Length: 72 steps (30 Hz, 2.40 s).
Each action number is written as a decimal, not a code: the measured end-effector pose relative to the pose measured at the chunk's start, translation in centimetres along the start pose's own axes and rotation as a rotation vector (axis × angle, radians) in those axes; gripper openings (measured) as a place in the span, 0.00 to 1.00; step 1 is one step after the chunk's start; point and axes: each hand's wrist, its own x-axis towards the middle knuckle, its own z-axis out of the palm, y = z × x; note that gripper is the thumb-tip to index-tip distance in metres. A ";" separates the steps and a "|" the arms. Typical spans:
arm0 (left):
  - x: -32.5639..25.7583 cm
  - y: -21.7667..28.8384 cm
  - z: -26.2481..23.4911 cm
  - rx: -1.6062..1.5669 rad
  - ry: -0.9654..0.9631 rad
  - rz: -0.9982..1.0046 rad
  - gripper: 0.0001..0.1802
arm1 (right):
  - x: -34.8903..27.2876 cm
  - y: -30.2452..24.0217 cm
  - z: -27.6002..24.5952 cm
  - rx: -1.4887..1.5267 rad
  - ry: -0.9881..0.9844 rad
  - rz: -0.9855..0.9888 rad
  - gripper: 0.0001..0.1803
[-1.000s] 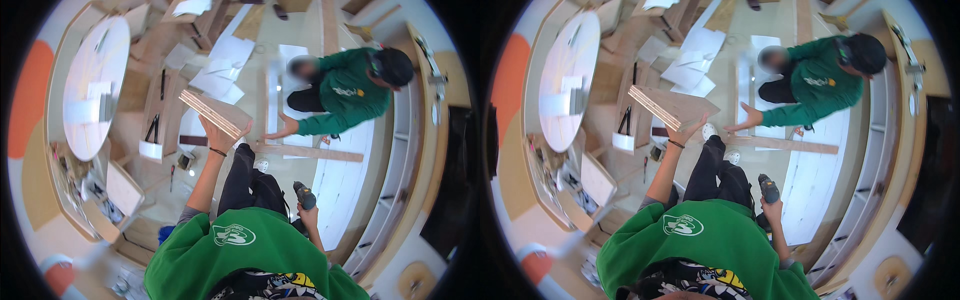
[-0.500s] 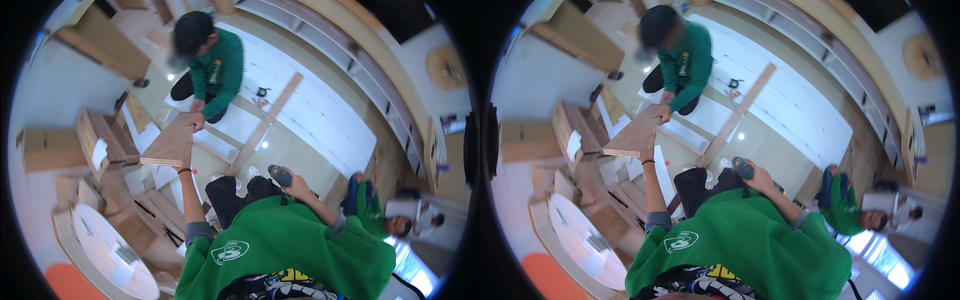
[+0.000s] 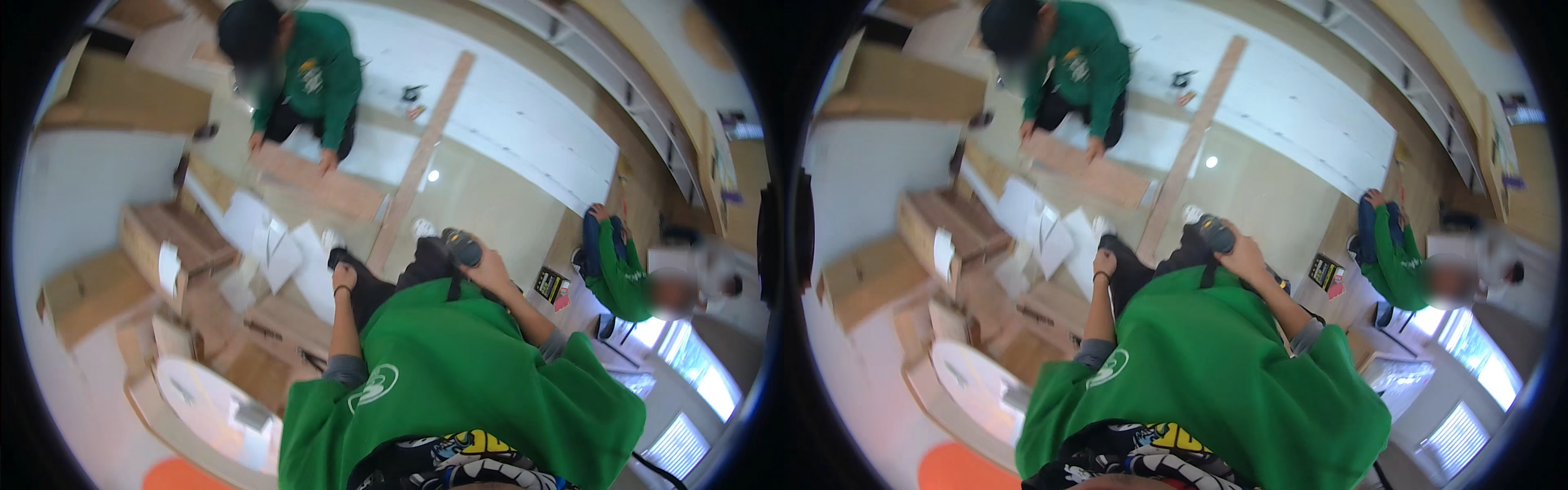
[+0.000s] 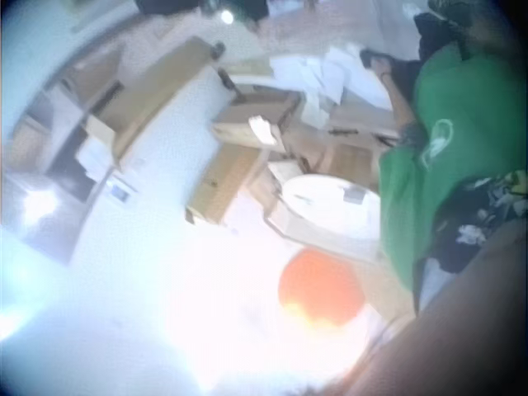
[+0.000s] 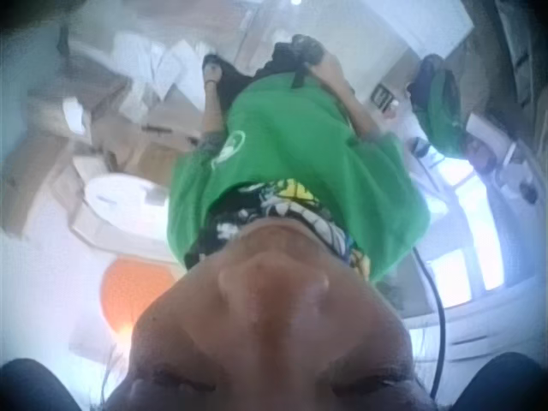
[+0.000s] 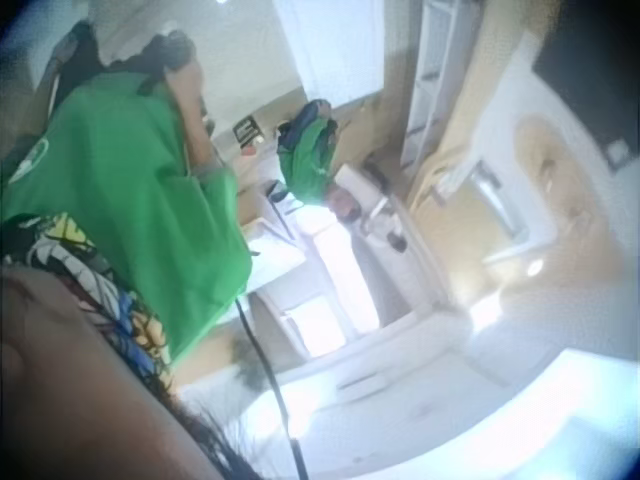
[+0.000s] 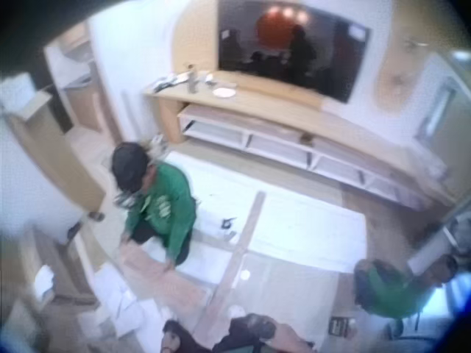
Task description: The person uses a cordless drill to drive screws into wooden panels while another person holds the pieces in place. They assemble a wooden structure on the floor, repeatedly positioning panels and fastening them together.
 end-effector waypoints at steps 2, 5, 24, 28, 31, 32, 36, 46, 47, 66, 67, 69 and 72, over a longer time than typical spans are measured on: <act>1.7 -6.7 0.0 -0.550 -0.018 -0.032 0.10 | -1.2 -1.9 3.0 0.019 -0.052 0.010 0.40; -0.9 -6.7 -6.5 -1.057 -0.231 -0.420 0.07 | -0.6 -5.2 6.6 -0.002 -0.026 0.041 0.40; 2.8 -14.6 -16.1 0.211 -0.529 0.165 0.27 | -5.9 -15.7 22.1 -0.031 -0.136 0.107 0.42; 1.4 -12.9 -16.6 0.178 -0.552 0.348 0.22 | -5.7 -13.4 21.5 0.012 -0.162 0.210 0.41; -1.6 -12.1 -17.6 0.175 -0.677 0.407 0.21 | -5.5 -10.8 20.6 0.047 -0.132 0.262 0.39; -3.1 -10.5 -18.6 0.194 -0.734 0.410 0.21 | -5.5 -9.5 20.1 0.056 -0.131 0.262 0.39; -6.6 -7.7 -18.2 0.272 -0.949 0.305 0.22 | -4.7 -5.0 18.8 0.086 -0.138 0.280 0.38; -9.2 -7.1 -16.3 0.407 -0.813 0.279 0.20 | -2.3 -0.2 18.4 0.351 -0.072 0.450 0.33; -9.2 -7.0 -16.8 0.430 -0.862 0.294 0.20 | -2.3 -0.5 18.2 0.417 -0.065 0.483 0.31; 8.9 -7.9 -10.4 -0.482 -0.758 0.132 0.07 | 1.7 1.7 24.7 1.282 0.169 0.646 0.14; 8.6 -7.5 -8.9 -0.594 -0.749 0.028 0.07 | 2.0 2.0 25.0 1.278 0.164 0.665 0.15; 6.4 -5.0 -5.4 -0.821 -0.711 -0.175 0.09 | 2.4 3.1 26.2 1.329 0.160 0.649 0.14; 5.6 -2.5 -1.2 -0.957 -0.665 -0.330 0.12 | 2.9 4.9 28.0 1.385 0.146 0.606 0.14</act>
